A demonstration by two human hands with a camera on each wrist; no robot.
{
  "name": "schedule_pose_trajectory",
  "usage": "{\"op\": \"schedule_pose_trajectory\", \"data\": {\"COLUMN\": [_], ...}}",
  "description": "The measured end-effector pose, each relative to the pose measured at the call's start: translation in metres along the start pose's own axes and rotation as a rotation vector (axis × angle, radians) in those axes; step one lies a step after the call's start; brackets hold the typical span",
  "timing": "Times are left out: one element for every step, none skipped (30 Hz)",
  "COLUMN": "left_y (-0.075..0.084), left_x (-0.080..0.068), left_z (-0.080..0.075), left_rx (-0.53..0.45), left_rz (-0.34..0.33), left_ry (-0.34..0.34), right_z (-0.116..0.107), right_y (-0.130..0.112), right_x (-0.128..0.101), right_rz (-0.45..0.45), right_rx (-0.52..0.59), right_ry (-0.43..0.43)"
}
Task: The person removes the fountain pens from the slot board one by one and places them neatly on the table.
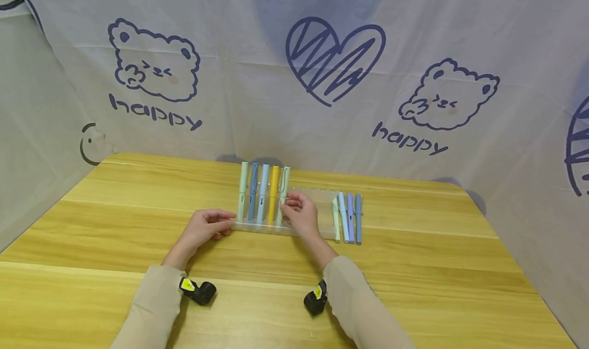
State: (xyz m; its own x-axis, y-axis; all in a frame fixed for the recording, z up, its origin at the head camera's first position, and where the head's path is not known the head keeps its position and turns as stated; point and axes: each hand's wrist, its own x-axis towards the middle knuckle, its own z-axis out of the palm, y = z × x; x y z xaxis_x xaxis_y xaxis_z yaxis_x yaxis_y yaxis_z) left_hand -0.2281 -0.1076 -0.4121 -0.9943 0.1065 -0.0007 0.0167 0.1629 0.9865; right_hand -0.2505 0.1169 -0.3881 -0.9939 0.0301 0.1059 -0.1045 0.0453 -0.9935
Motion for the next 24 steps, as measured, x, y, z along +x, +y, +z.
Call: {"op": "schedule_pose_trajectory", "data": {"left_y": [0.0002,0.0003,0.0002,0.0003,0.0004,0.0005,0.0009,0.0012,0.0013,0.0013,0.0016,0.0016,0.0015,0.0015,0.0013,0.0011,0.0010,0.0008,0.0006,0.0004,0.0001,-0.0001,-0.0003,-0.0004], "left_x": [0.0000,-0.0001,-0.0001,-0.0002,-0.0004,-0.0004,-0.0006,-0.0008,-0.0008,-0.0009,-0.0010,-0.0011,-0.0011,-0.0012,-0.0012,-0.0012,-0.0011,-0.0010,-0.0009,-0.0008,-0.0007,-0.0005,-0.0005,-0.0004], "left_z": [0.0002,0.0002,0.0002,-0.0001,0.0000,0.0001,0.0003,0.0004,0.0006,0.0006,0.0010,0.0009,0.0008,0.0006,0.0004,0.0002,0.0003,0.0002,0.0002,0.0003,0.0003,0.0002,0.0002,0.0001], "left_rx": [-0.003,-0.005,-0.007,-0.005,-0.007,-0.006,-0.008,-0.005,-0.005,-0.004,-0.007,-0.006,-0.007,-0.007,-0.007,-0.008,-0.007,-0.006,-0.005,-0.004,-0.004,-0.003,-0.002,-0.002], "left_rz": [-0.002,-0.004,-0.007,-0.004,-0.006,-0.006,-0.012,-0.012,-0.011,-0.009,-0.012,-0.010,-0.008,-0.006,-0.006,-0.006,-0.007,-0.007,-0.007,-0.007,-0.005,-0.003,0.000,0.003], "left_ry": [0.001,0.003,0.005,0.003,0.004,0.003,0.006,0.006,0.004,0.002,0.002,0.000,-0.003,-0.005,-0.006,-0.007,-0.006,-0.006,-0.007,-0.006,-0.006,-0.006,-0.007,-0.009], "right_z": [-0.0002,-0.0004,-0.0006,-0.0009,-0.0011,-0.0014,-0.0016,-0.0018,-0.0020,-0.0021,-0.0022,-0.0024,-0.0025,-0.0025,-0.0027,-0.0028,-0.0030,-0.0033,-0.0035,-0.0037,-0.0040,-0.0042,-0.0045,-0.0048], "right_y": [-0.0005,-0.0008,-0.0008,-0.0010,-0.0012,-0.0012,-0.0016,-0.0015,-0.0015,-0.0016,-0.0017,-0.0018,-0.0019,-0.0020,-0.0023,-0.0029,-0.0033,-0.0036,-0.0041,-0.0046,-0.0053,-0.0062,-0.0068,-0.0076], "right_x": [-0.0004,-0.0007,-0.0007,-0.0008,-0.0010,-0.0009,-0.0012,-0.0011,-0.0010,-0.0011,-0.0012,-0.0013,-0.0015,-0.0015,-0.0017,-0.0019,-0.0020,-0.0020,-0.0022,-0.0023,-0.0025,-0.0028,-0.0030,-0.0034], "right_rz": [0.002,0.003,0.004,0.003,0.004,0.003,0.006,0.002,-0.003,-0.007,-0.014,-0.020,-0.029,-0.040,-0.050,-0.058,-0.067,-0.076,-0.085,-0.094,-0.102,-0.108,-0.116,-0.124], "right_rx": [0.003,0.005,0.008,0.010,0.013,0.014,0.016,0.016,0.018,0.019,0.020,0.019,0.018,0.016,0.014,0.012,0.009,0.007,0.004,0.003,0.003,0.002,-0.001,-0.001], "right_ry": [0.000,0.000,-0.001,-0.002,-0.003,-0.003,-0.002,-0.004,-0.006,-0.008,-0.009,-0.010,-0.012,-0.015,-0.017,-0.019,-0.021,-0.023,-0.025,-0.027,-0.027,-0.026,-0.025,-0.025]}}
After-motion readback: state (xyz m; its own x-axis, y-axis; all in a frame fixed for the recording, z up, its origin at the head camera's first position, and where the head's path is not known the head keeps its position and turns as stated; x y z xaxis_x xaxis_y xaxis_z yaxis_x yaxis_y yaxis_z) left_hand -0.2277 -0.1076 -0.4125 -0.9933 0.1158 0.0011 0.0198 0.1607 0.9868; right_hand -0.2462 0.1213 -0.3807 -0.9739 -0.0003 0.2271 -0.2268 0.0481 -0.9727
